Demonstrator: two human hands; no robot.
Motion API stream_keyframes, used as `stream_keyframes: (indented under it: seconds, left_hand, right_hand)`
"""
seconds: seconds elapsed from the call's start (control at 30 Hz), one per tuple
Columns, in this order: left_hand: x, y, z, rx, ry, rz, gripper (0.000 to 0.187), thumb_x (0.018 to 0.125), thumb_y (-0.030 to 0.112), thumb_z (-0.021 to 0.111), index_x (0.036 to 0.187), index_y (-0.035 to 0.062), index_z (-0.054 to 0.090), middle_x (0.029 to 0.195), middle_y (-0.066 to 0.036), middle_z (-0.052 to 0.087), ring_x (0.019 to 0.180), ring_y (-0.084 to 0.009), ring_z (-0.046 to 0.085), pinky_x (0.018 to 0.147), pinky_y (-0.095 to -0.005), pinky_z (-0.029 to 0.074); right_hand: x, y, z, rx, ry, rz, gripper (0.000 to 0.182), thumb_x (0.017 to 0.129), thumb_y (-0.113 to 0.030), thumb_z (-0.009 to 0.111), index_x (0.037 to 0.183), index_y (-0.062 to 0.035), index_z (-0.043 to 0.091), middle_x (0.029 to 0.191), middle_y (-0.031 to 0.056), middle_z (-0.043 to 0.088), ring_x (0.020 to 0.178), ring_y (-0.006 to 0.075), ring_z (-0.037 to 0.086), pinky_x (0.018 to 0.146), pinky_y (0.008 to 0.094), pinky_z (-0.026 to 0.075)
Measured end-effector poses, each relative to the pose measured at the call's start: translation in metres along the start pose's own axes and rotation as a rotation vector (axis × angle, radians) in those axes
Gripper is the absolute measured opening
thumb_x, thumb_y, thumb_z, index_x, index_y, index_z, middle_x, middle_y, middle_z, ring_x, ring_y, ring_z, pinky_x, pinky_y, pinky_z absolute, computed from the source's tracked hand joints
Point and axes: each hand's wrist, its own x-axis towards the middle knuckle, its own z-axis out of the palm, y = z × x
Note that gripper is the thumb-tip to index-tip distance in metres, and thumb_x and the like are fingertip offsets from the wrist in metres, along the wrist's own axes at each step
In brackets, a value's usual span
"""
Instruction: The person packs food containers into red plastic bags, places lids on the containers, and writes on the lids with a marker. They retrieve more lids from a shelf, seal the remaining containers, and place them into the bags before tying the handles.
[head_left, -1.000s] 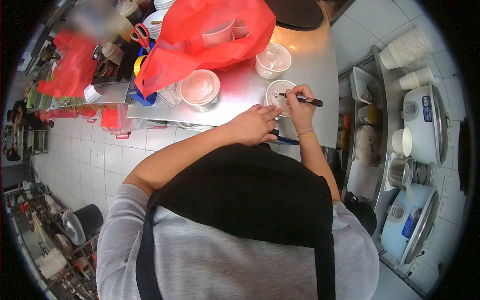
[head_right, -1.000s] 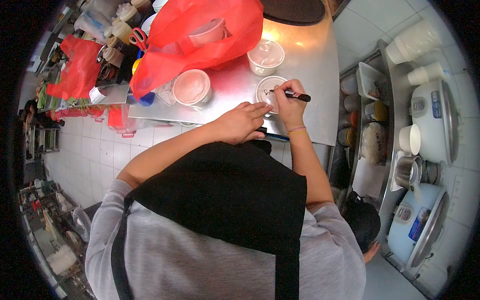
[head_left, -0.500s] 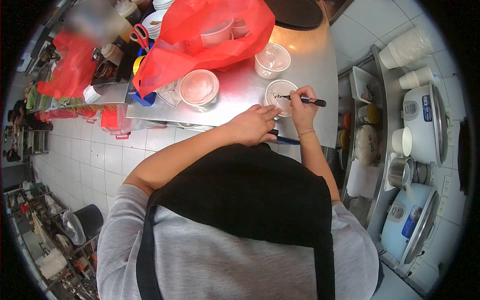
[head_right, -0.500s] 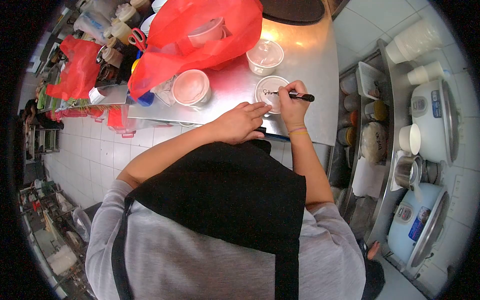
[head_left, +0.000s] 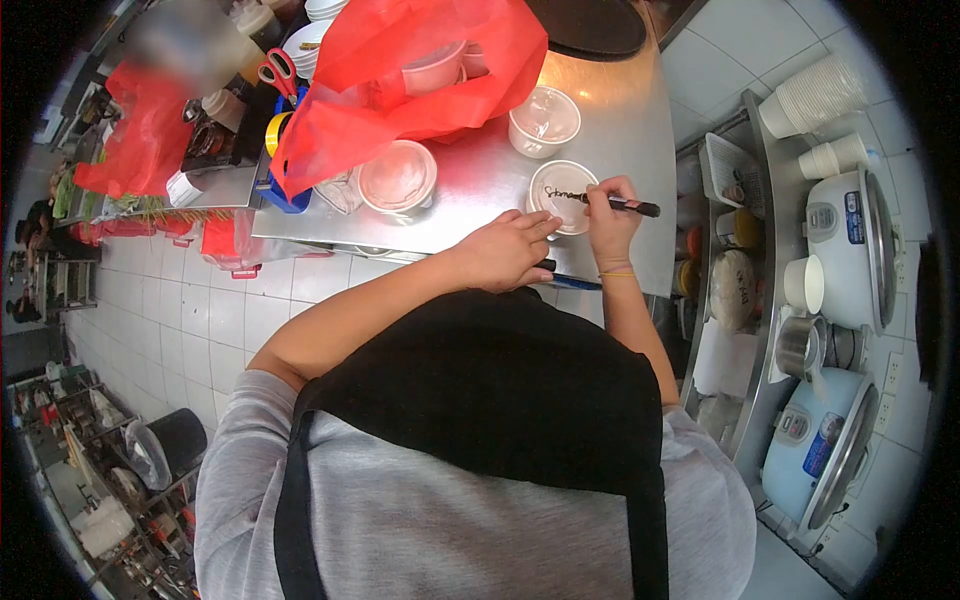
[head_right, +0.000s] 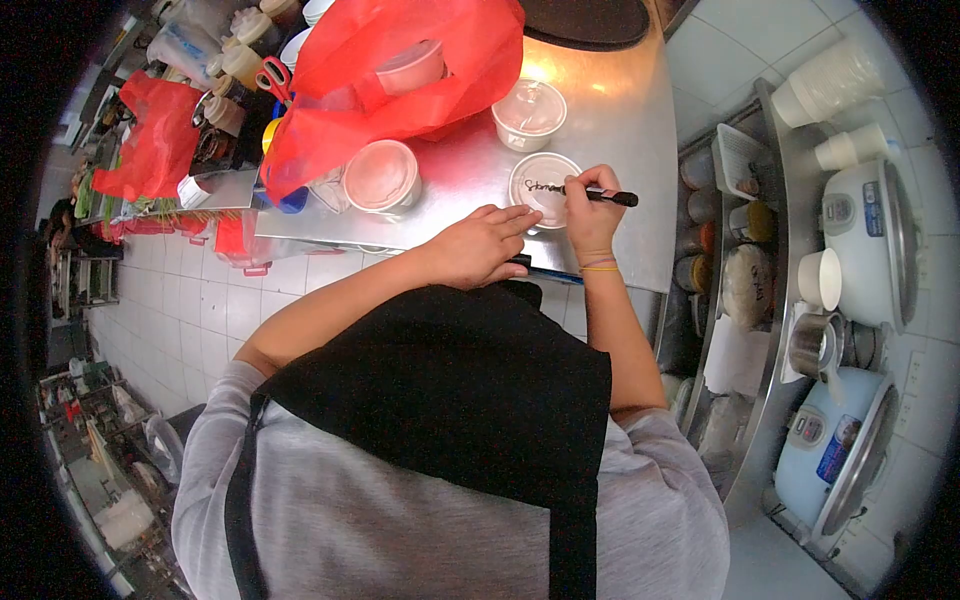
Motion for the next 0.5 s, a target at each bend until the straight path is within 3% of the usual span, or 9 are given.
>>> stream_keyframes:
  seconds: [0.33, 0.5]
  left_hand:
    - [0.000, 0.000, -0.001, -0.003, -0.017, -0.011, 0.042, 0.090, 0.039, 0.054, 0.093, -0.0007, 0.064, 0.141, -0.021, 0.041, 0.131, -0.0330, 0.038, 0.103, -0.0436, 0.034]
    - [-0.008, -0.008, -0.006, -0.108, 0.139, -0.027, 0.038, 0.089, 0.033, 0.058, 0.104, -0.0010, 0.062, 0.137, -0.021, 0.045, 0.129, -0.0338, 0.041, 0.104, -0.0449, 0.034]
  right_hand:
    - [0.003, 0.005, -0.004, -0.002, 0.073, -0.004, 0.016, 0.076, -0.004, 0.062, 0.070, -0.0040, 0.048, 0.061, 0.0019, 0.051, 0.050, 0.0084, 0.049, 0.047, 0.0245, 0.039]
    - [0.006, -0.007, -0.003, 0.093, 0.048, 0.048, 0.014, 0.080, -0.003, 0.061, 0.075, -0.0042, 0.049, 0.064, 0.0024, 0.052, 0.052, 0.0095, 0.052, 0.049, 0.0256, 0.043]
